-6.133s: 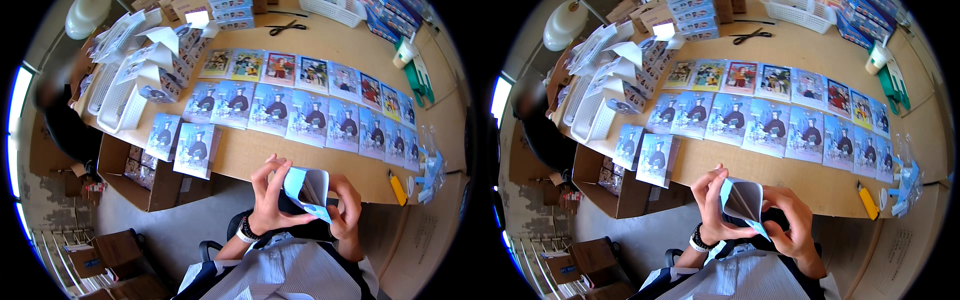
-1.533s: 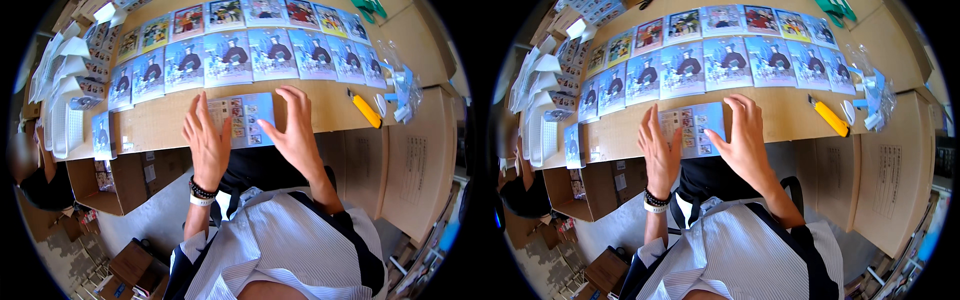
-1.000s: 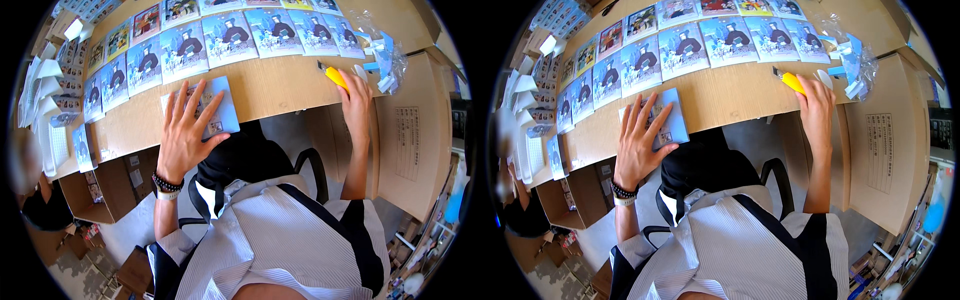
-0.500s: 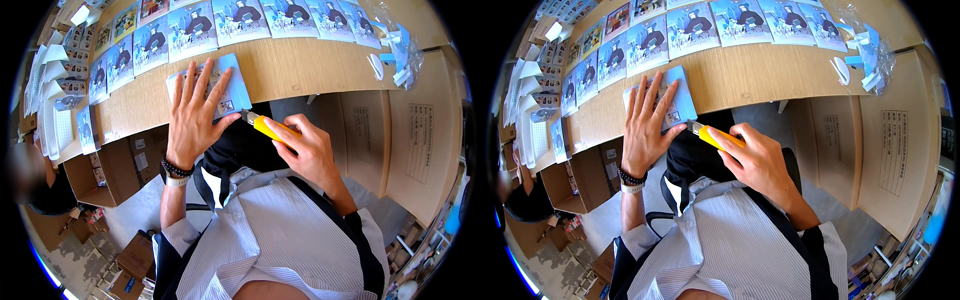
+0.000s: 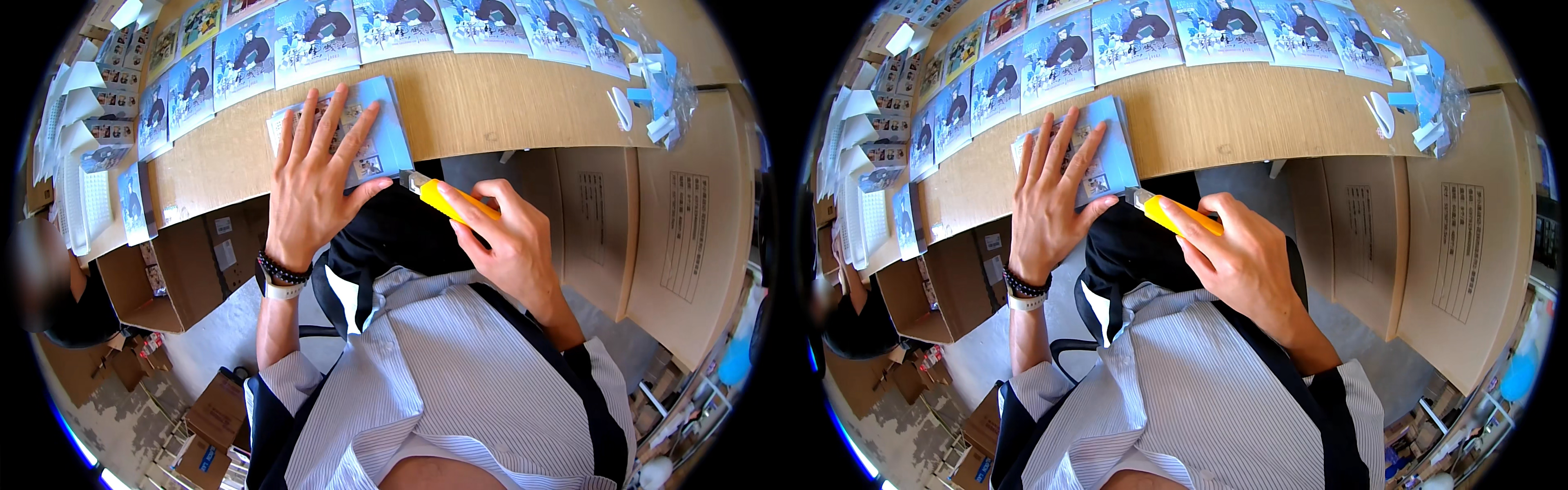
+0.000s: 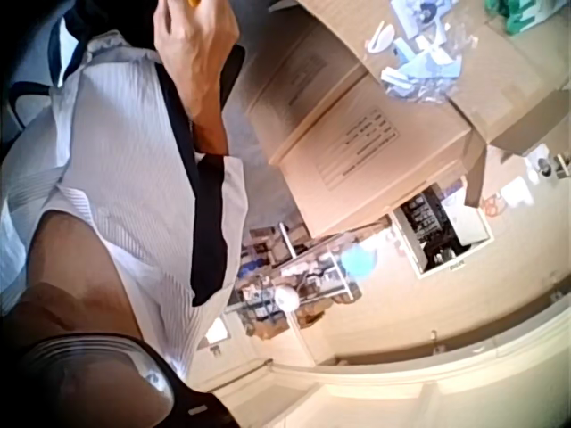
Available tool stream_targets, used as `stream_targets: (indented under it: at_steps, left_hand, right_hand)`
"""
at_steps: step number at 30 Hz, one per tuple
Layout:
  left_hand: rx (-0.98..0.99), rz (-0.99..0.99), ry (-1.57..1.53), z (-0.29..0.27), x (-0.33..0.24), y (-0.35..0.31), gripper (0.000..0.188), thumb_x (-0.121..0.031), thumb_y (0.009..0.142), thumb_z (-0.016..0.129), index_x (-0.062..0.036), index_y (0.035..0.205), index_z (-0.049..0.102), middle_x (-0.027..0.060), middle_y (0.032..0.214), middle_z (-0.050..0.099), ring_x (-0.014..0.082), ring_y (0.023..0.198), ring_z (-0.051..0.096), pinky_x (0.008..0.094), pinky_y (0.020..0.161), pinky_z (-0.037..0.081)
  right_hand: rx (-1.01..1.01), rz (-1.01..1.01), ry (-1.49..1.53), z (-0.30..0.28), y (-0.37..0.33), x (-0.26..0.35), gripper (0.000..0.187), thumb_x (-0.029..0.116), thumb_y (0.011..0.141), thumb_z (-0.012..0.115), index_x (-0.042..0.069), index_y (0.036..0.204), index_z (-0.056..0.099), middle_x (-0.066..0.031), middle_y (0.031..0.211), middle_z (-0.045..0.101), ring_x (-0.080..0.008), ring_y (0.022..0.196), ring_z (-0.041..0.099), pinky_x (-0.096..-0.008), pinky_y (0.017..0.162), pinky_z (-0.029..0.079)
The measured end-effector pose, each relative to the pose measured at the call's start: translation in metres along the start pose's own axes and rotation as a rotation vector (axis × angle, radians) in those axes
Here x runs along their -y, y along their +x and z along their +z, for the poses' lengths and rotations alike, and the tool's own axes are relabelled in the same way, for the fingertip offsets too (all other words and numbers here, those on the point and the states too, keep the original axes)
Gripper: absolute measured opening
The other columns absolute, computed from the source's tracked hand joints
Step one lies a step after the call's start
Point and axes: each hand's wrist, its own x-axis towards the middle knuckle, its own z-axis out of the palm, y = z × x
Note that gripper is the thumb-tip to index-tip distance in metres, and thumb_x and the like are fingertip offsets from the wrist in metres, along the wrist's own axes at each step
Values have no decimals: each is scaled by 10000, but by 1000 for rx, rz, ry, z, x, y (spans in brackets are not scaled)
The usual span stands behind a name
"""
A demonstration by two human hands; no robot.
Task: The person assembles small booklets by folding printed sheets in half and securing the spine with a white handheld stapler. They handle the sheets one by one, folding them and stapling the edges before placing the finished items into a growing stack on the table.
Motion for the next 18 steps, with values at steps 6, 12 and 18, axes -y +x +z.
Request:
stream_targets:
  at_steps: [6, 12, 18]
  left_hand:
    - [23, -9, 44, 2, 1, 1, 840, -775, 825, 470, -290, 1510, 455, 77, 1597, 361, 352, 1490, 280, 522, 1220, 221]
    - [21, 21, 42, 5, 4, -1, 781, -744, 850, 487, -306, 1496, 473, 66, 1589, 378, 371, 1471, 314, 538, 1197, 271]
    - [33, 54, 83, 5, 8, 1, 773, -752, 856, 462, -321, 1498, 468, 53, 1590, 381, 365, 1473, 315, 535, 1196, 276]
  right_hand:
    - [-11, 23, -35, 0, -3, 2, 584, 83, 782, 796, 215, 1334, 657, -47, 941, 607, -171, 697, 633, -276, 588, 526]
    - [-7, 51, -52, 0, -6, 4, 585, 82, 784, 791, 217, 1337, 655, -49, 945, 612, -171, 696, 634, -277, 579, 520]
    - [-29, 57, 5, 6, -4, 7, 562, 86, 788, 789, 205, 1323, 666, -51, 946, 619, -173, 684, 635, -286, 568, 512]
